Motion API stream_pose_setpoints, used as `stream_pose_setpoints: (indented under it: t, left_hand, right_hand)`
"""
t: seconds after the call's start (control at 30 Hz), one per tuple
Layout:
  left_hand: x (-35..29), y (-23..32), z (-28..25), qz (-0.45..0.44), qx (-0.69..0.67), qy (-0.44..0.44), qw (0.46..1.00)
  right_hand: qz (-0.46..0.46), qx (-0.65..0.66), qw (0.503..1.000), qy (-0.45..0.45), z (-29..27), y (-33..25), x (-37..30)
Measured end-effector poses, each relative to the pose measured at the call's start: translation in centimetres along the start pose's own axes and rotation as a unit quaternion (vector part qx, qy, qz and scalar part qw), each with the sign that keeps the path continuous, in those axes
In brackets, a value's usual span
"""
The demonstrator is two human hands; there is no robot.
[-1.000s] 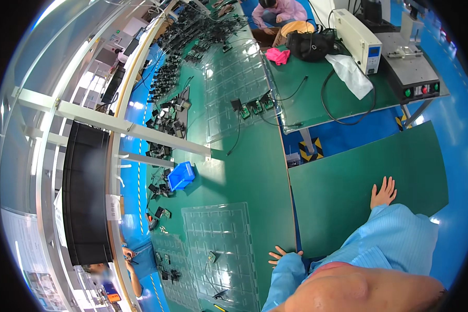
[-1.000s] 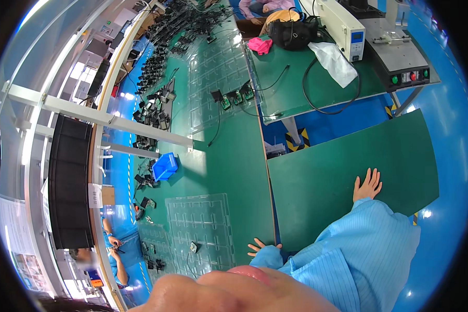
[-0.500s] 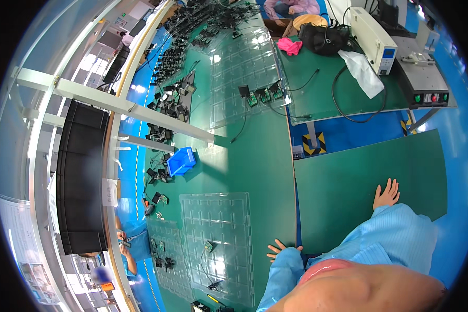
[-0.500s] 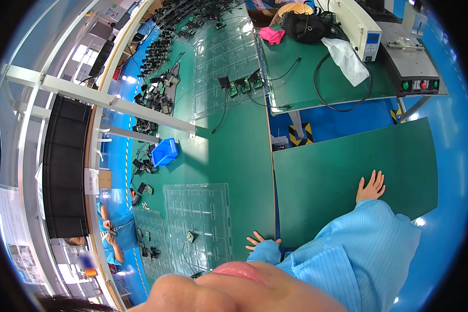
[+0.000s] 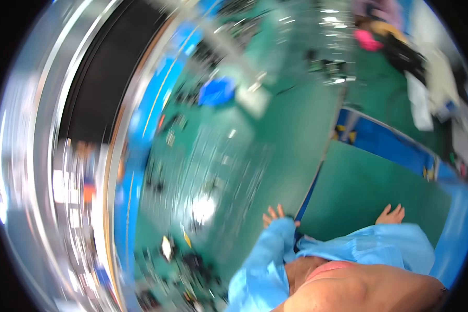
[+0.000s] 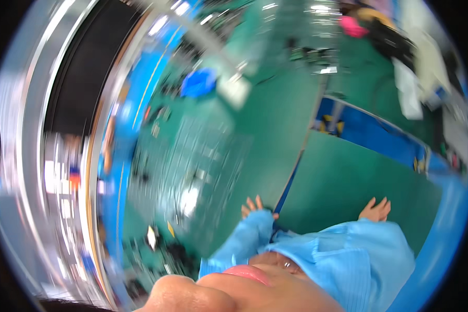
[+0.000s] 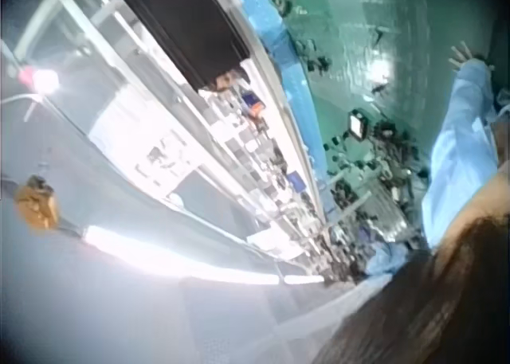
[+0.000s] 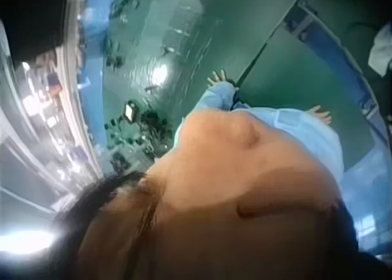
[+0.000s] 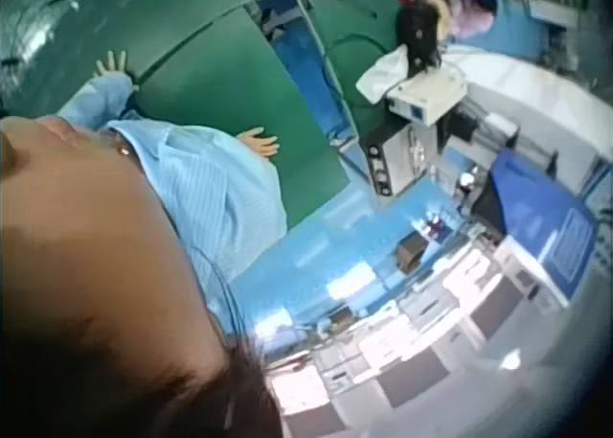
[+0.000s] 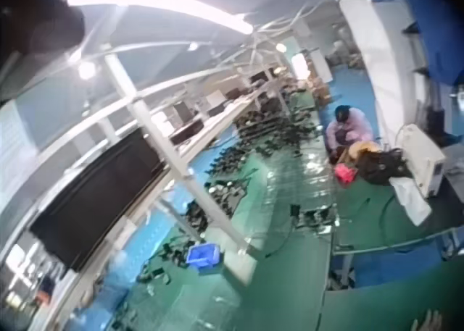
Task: Inspecting and testing printed circuit boards using a handheld device and marking them at an assembly station.
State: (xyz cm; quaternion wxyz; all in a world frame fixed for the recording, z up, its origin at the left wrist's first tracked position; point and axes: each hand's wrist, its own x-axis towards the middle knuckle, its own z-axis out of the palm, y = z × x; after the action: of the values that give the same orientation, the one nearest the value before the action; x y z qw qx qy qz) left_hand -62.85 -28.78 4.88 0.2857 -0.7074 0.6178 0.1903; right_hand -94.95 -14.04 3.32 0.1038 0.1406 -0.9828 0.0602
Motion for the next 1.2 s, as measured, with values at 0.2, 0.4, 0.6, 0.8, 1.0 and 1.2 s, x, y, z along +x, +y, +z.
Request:
stream_pose_setpoints:
  t: [0.2, 0.4, 0.6, 0.8, 1.0, 1.2]
  left_hand:
    - [1.3, 1.2, -0.7, 0.068, -0.071, -0.009, 0.995]
    - [1.8, -1.0, 3.1, 0.041, -0.127, 0.037, 0.99]
    - [1.5, -0.2, 2.8, 0.045, -0.113, 0.019, 0.992]
    - [1.0, 0.5, 2.2, 0.062, -0.12, 0.016, 0.991]
    - [2.0, -1.8, 6.6, 0.188, -0.119, 0.102, 0.97]
    - [3.9, -11.0, 11.6, 0.303, -0.162, 0.16, 0.925]
  right_hand:
    - [-0.258, 0.106, 0.96, -0.031, 5.2, 2.2, 3.4]
    - [-0.279, 0.2, 0.939, -0.008, 8.7, 5.9, 6.2]
    - [-0.183, 0.299, 0.937, -0.015, 14.7, 10.7, 1.6]
    - [-0.089, 0.389, 0.916, -0.035, 16.7, 10.9, 1.6]
    - [-0.06, 0.436, 0.898, 0.008, 18.1, 13.3, 3.2]
    - [-0.225, 0.431, 0.873, -0.03, 12.0, 8.8, 0.1]
